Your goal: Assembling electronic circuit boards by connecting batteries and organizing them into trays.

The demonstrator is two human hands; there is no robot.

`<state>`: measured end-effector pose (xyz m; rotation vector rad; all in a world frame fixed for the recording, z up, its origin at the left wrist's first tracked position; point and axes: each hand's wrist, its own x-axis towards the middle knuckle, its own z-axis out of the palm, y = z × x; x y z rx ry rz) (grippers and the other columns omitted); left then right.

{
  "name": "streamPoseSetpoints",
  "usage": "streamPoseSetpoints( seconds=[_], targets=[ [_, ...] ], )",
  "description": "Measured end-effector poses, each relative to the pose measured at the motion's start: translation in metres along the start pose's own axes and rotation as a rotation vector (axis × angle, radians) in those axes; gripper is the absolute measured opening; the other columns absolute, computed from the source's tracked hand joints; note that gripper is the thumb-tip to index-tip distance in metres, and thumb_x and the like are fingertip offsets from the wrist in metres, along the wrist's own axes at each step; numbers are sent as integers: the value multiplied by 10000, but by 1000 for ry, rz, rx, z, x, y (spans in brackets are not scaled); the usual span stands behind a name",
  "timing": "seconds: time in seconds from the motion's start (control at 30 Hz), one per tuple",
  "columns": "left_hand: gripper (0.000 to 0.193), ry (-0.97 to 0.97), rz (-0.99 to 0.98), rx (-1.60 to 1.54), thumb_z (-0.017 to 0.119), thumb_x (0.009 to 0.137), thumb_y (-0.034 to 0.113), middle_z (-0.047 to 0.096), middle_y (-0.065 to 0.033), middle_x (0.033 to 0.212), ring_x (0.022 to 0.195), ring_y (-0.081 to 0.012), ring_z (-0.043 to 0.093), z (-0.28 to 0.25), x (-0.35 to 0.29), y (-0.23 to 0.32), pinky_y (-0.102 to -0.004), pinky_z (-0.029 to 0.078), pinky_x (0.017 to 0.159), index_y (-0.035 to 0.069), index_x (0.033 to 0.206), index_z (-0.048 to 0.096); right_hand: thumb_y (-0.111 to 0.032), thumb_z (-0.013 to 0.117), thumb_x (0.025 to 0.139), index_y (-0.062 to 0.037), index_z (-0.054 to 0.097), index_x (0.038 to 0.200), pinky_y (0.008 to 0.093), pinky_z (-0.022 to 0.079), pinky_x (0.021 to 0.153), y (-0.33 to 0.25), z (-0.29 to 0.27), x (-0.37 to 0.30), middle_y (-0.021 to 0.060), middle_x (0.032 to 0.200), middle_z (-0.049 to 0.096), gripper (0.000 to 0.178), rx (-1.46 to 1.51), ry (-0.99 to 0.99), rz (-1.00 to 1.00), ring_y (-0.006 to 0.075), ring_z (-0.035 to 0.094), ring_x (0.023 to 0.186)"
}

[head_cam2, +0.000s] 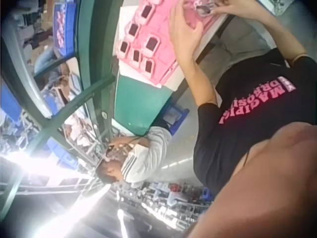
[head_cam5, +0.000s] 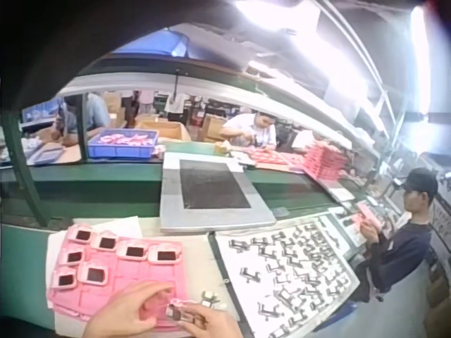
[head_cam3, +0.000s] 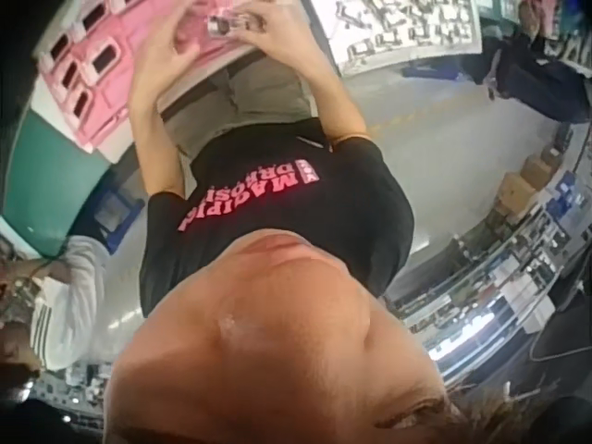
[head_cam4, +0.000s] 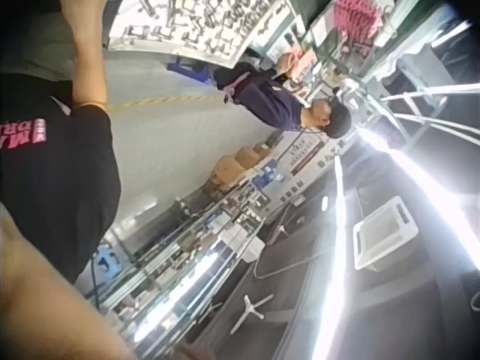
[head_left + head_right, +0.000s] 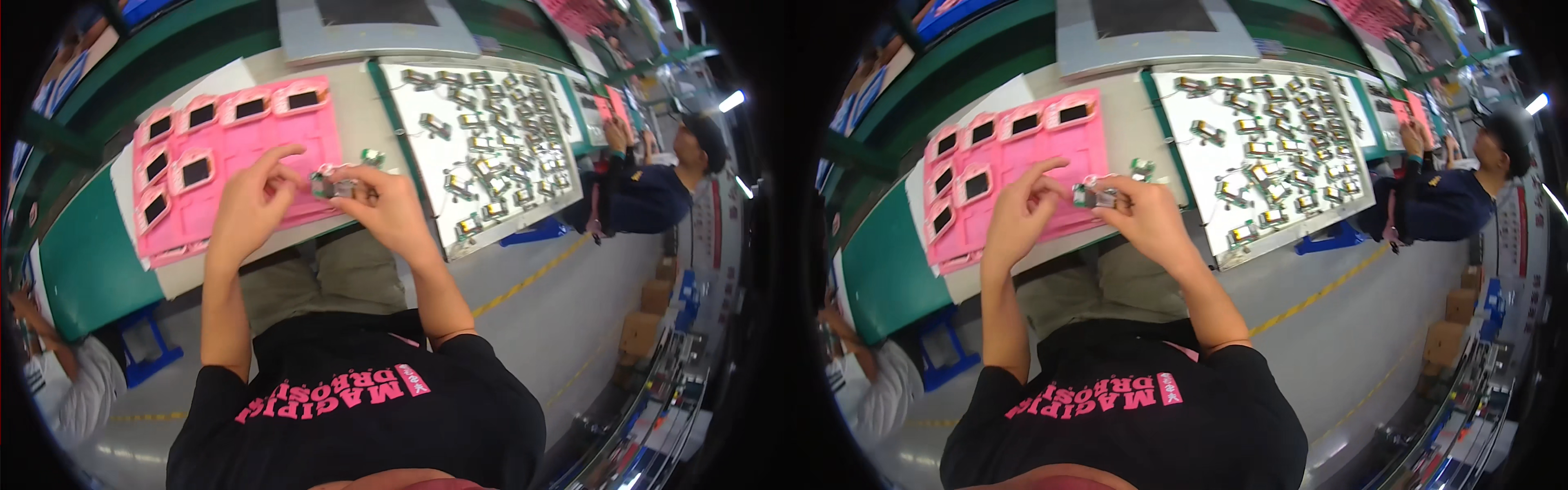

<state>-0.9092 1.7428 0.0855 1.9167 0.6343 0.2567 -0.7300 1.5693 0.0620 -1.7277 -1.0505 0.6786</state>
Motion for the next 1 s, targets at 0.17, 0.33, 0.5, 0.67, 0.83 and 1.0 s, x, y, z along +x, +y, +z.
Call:
streamPoseSetpoints(
  seconds=[0.17,0.33,0.5,0.67,0.83,1.0],
  targets=[
    [664,23,505,307,813,838,88,767,-87,1230,1009,-230,709,21,23,4,-335,561,915,84,1480,647,-73,865,865,-40,796,1178,268,333,563,-1,-6,-2,-22,632,515,322,-92,-3,-20,87,422,582],
    [673,-20,363,188,879,779,146,754,-71,1285,1072,-267,687,20,38,-31,-389,555,979,109,1423,688,-180,865,863,-80,787,1202,310,417,568,-1,-3,9,19,632,592,362,-117,-18,25,167,512,551],
    [682,56,400,124,923,742,190,766,-77,1270,1062,-246,707,15,34,-46,-370,559,962,94,1385,718,-185,866,868,-82,788,1200,312,423,561,-7,16,16,34,643,613,357,-306,39,-24,169,519,553],
    [691,97,368,88,939,728,208,768,-77,1251,1048,-240,709,10,30,-52,-369,564,949,96,1375,724,-178,856,876,-82,785,1200,314,425,555,-19,22,25,40,650,626,345,-377,29,-34,170,523,550],
    [683,98,389,139,943,731,208,769,-78,1236,1031,-235,710,6,28,-54,-364,568,932,98,1369,727,-108,835,878,-108,791,1236,297,360,563,-19,17,24,-6,636,544,361,-302,-68,-18,131,414,555],
    [684,72,412,94,949,732,210,768,-82,1241,1023,-232,710,11,35,-49,-358,570,923,105,1371,728,-83,814,893,-108,787,1250,292,393,576,-25,12,20,14,686,638,359,-493,-27,-26,129,459,565]
  ],
)
